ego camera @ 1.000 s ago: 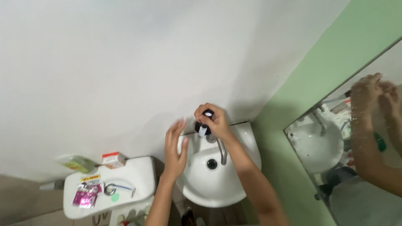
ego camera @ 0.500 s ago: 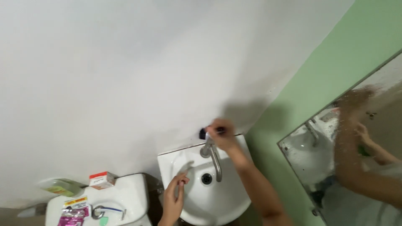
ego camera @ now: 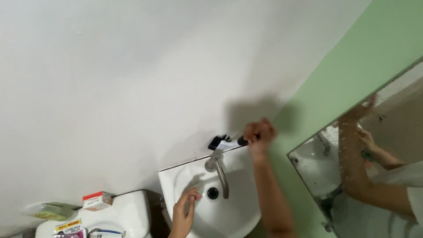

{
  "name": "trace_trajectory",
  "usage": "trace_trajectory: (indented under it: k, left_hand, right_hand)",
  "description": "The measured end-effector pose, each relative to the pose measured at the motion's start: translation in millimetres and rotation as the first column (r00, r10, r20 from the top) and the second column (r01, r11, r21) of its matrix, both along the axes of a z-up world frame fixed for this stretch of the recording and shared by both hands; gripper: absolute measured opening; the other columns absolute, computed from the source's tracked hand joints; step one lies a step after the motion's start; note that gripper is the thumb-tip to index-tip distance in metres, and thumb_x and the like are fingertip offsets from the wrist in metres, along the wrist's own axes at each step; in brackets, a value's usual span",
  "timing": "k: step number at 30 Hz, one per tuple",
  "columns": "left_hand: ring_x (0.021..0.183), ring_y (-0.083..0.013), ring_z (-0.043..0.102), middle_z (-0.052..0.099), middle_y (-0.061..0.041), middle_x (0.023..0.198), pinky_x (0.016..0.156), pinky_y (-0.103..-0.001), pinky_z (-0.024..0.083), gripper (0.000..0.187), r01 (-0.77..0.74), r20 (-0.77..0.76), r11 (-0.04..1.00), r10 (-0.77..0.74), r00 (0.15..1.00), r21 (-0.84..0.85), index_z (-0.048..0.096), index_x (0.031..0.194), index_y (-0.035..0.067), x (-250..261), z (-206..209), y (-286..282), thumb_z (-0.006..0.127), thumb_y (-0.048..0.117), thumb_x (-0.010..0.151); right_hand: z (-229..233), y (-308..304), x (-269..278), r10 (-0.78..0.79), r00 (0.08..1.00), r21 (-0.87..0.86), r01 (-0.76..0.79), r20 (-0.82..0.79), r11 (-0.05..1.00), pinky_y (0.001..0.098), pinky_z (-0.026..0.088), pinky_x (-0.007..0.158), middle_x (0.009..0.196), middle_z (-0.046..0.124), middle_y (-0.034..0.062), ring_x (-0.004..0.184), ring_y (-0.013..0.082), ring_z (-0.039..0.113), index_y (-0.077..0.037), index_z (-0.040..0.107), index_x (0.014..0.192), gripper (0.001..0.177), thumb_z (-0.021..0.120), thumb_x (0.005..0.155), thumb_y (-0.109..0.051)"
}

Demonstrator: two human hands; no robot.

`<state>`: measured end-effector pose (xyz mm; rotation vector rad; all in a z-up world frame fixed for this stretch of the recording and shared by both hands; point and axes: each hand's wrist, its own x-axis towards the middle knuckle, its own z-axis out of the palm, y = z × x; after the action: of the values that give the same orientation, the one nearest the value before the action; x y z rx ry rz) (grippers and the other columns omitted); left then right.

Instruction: Cleaning the bathroom sink and faucet with a brush and cleaning solution.

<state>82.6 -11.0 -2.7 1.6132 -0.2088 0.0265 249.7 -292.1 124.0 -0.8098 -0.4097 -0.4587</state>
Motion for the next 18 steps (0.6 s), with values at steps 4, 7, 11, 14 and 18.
trace_trajectory:
  k: [4, 7, 11, 14, 18]
  left_hand:
    - [0.083, -0.0158, 0.069, 0.073, -0.008, 0.086, 0.082, -0.029, 0.055, 0.028, -0.058, -0.071, 0.998, 0.058, 0.996, 0.011, 0.068, 0.122, 0.001, -6, 1, 4, 0.051, 0.010, 0.102]
    - [0.084, -0.0159, 0.069, 0.074, -0.007, 0.087, 0.083, -0.030, 0.055, 0.029, -0.030, -0.134, 1.000, 0.031, 0.990, 0.004, 0.069, 0.123, 0.001, -6, 11, -2, 0.051, 0.010, 0.102]
    - [0.083, -0.0164, 0.065, 0.072, -0.007, 0.087, 0.082, -0.030, 0.054, 0.028, 0.014, -0.127, 0.999, -0.018, 0.992, -0.034, 0.068, 0.124, 0.001, -10, 20, -11, 0.053, 0.008, 0.102]
    - [0.084, -0.0158, 0.065, 0.071, -0.007, 0.087, 0.083, -0.030, 0.054, 0.028, 0.031, -0.104, 0.997, -0.038, 0.994, -0.072, 0.067, 0.125, 0.001, -9, 22, -14, 0.053, 0.007, 0.101]
    - [0.080, -0.0151, 0.064, 0.071, -0.006, 0.086, 0.078, -0.030, 0.054, 0.026, 0.032, -0.076, 0.999, -0.033, 0.997, -0.012, 0.068, 0.122, 0.001, -15, 20, -12, 0.053, 0.007, 0.102]
  right_hand:
    - [-3, 23, 1, -0.212, 0.940, -0.252, 0.281, 0.268, 0.926, 0.0270, 0.034, 0.038, 0.054, 0.049, 0.0017, 0.043, 0.0100, 0.042, -0.009, 0.046, 0.075, 0.046, 0.062, 0.107, -0.037]
    - [14, 40, -7, -0.222, 0.953, -0.402, 0.288, 0.205, 0.869, 0.0254, 0.033, 0.041, 0.058, 0.050, 0.0051, 0.046, 0.0098, 0.042, -0.009, 0.043, 0.075, 0.045, 0.062, 0.106, -0.036]
    - [27, 69, -36, -0.403, 0.911, -0.455, 0.395, 0.085, 0.798, 0.0264, 0.039, 0.048, 0.059, 0.050, 0.0052, 0.050, 0.0104, 0.046, -0.007, 0.044, 0.080, 0.040, 0.062, 0.106, -0.030]
    - [7, 76, -50, -0.529, 0.849, -0.364, 0.487, -0.018, 0.794, 0.0276, 0.042, 0.050, 0.059, 0.048, 0.0039, 0.051, 0.0108, 0.047, -0.007, 0.045, 0.081, 0.036, 0.061, 0.107, -0.026]
    - [-30, 30, -44, -0.232, 0.913, 0.099, 0.279, -0.335, 0.955, 0.0291, 0.035, 0.043, 0.058, 0.044, 0.0036, 0.047, 0.0135, 0.040, -0.008, 0.045, 0.074, 0.030, 0.055, 0.101, -0.018]
